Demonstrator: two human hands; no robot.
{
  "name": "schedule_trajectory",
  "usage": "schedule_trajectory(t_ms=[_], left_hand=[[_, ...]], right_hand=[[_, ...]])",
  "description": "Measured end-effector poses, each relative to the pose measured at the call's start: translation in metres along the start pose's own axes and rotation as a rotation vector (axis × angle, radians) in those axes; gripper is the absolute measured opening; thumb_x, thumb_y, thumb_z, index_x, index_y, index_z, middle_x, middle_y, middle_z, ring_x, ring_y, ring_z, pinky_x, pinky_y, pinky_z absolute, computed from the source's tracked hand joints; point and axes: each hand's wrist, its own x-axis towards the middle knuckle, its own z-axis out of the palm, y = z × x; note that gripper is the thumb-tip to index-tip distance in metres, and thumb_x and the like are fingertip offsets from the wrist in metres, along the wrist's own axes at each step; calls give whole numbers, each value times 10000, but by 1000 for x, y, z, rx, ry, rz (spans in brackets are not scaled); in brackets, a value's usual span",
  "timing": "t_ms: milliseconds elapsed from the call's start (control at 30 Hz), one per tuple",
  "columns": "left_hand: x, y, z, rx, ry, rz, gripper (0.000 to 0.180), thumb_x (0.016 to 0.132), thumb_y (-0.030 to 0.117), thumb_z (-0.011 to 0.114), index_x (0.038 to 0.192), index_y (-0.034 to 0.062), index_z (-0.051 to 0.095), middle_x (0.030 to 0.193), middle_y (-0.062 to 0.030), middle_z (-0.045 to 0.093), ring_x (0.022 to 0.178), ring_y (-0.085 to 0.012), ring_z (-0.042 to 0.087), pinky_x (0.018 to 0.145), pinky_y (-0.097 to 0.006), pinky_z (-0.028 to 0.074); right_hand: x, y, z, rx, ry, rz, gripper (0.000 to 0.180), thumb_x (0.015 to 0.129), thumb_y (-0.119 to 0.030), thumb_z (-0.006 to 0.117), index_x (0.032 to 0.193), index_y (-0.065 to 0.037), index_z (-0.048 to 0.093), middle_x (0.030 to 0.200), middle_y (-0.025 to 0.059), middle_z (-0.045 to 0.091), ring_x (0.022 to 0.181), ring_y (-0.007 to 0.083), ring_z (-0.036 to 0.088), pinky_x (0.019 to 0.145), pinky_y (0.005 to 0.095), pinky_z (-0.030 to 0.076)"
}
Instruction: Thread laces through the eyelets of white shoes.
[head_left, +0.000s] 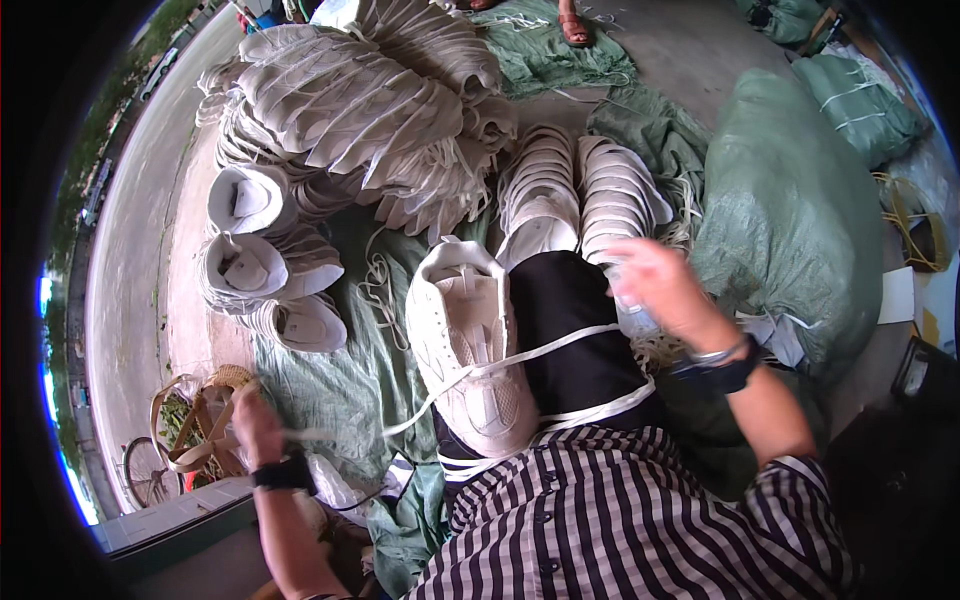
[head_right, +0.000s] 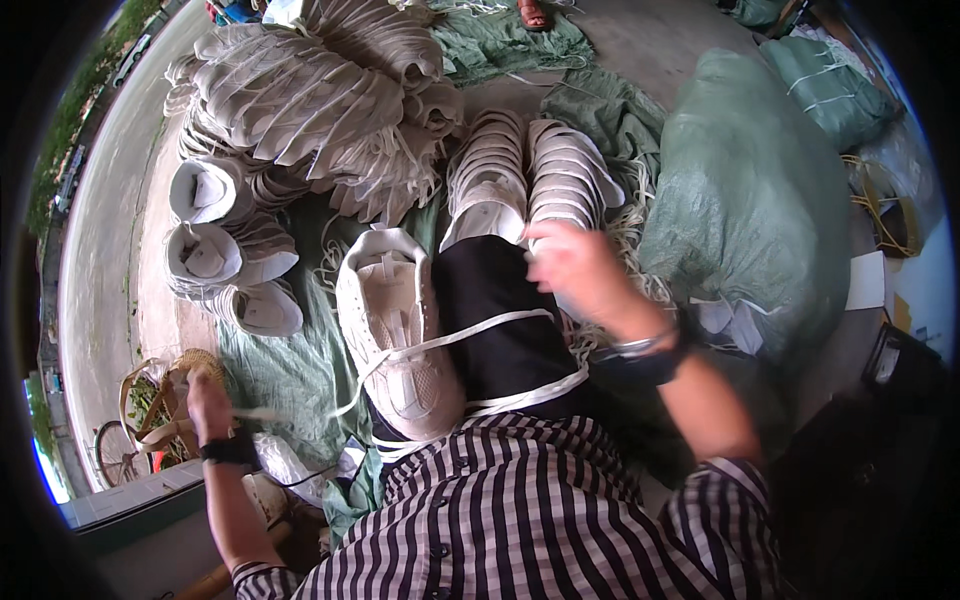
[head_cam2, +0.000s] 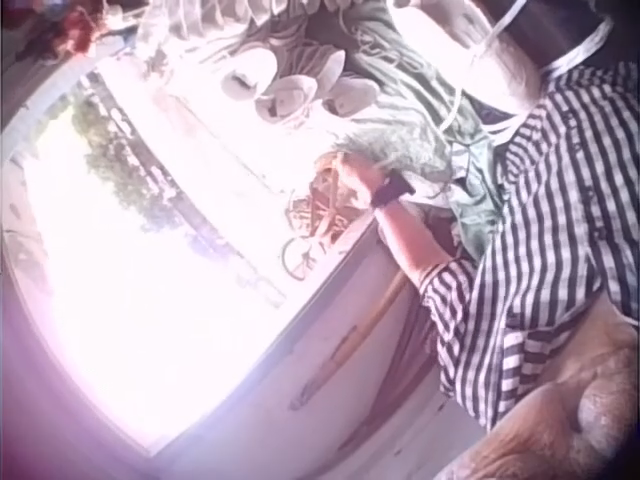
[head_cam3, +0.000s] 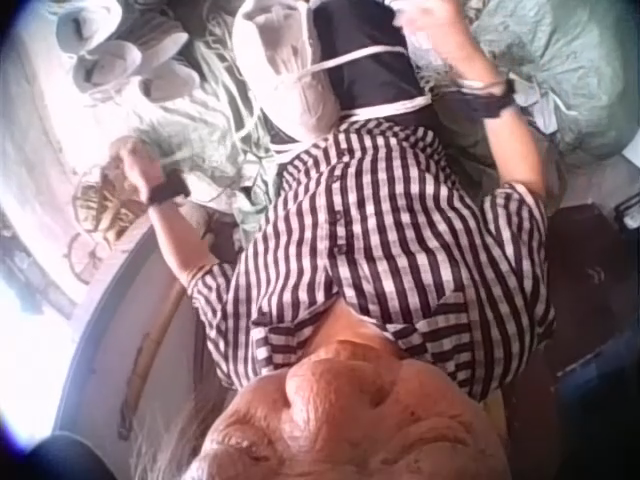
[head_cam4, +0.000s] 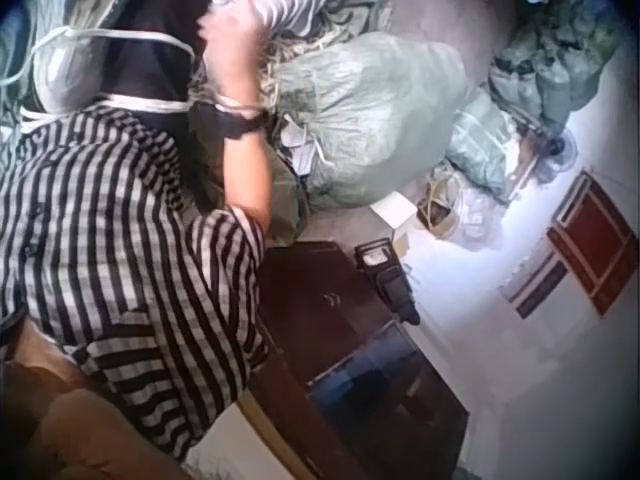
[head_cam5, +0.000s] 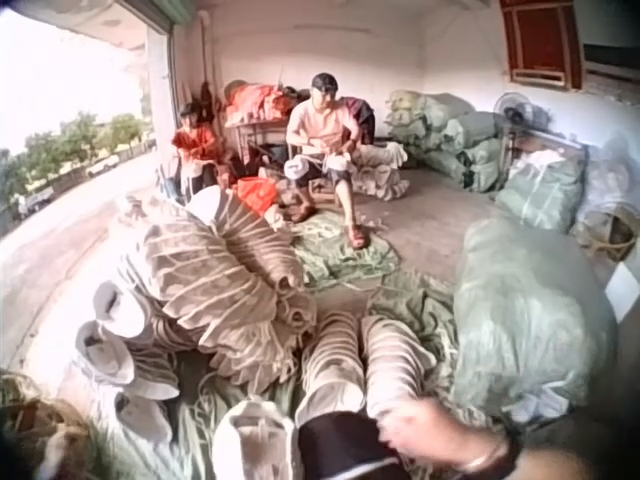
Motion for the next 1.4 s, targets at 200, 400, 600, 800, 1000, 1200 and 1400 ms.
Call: schedule_trajectory(t_ms=[200,400,600,800,1000,1200,1400], left_hand=[[-129,92,226,45,-315,272,234,973,194,459,764,96,500,645,45,382,582,-56,389,511,-209,338],[-164,89,228,351,-453,158,233,943,149,483,786,-1,566,639,-70,540,577,-118,502,531,-267,408],[-168,84,209,531,-588,135,141,905,79,538,924,-17,639,725,-99,619,669,-127,585,621,-253,469],[-166,89,220,-40,-405,44,220,947,141,514,989,-33,642,762,-29,626,676,-67,544,625,-220,455],[-167,80,207,31,-586,-102,290,952,224,510,790,-5,587,674,31,512,646,-46,428,577,-212,363],[-161,84,212,127,-685,-88,300,950,216,510,762,-5,586,666,31,510,640,-53,429,584,-210,365],[-156,84,214,-19,-643,-199,315,943,260,530,739,30,599,640,48,499,579,-33,382,534,-195,306]], right_hand=[[-5,-23,95,-312,-315,-274,40,852,-43,576,858,-14,550,652,94,613,610,190,640,568,276,503],[-22,-15,100,-494,-279,-278,117,814,-142,603,767,-40,571,691,156,622,701,346,630,622,431,490],[-14,-18,97,-328,-295,-209,131,833,-131,622,772,-29,568,610,117,607,559,259,628,512,354,474],[-12,-20,102,-347,-296,-82,127,841,-122,602,773,-29,550,575,99,575,527,227,620,476,303,473],[-19,-12,119,-747,-267,-791,128,824,-133,581,807,-37,498,634,153,597,592,294,632,496,384,499],[-9,-19,110,-210,-411,-126,109,834,-104,606,787,-31,540,602,107,590,526,234,607,504,326,476],[-2,-23,105,-99,-556,12,90,878,-76,564,835,-4,529,606,36,589,516,74,569,469,221,449]])
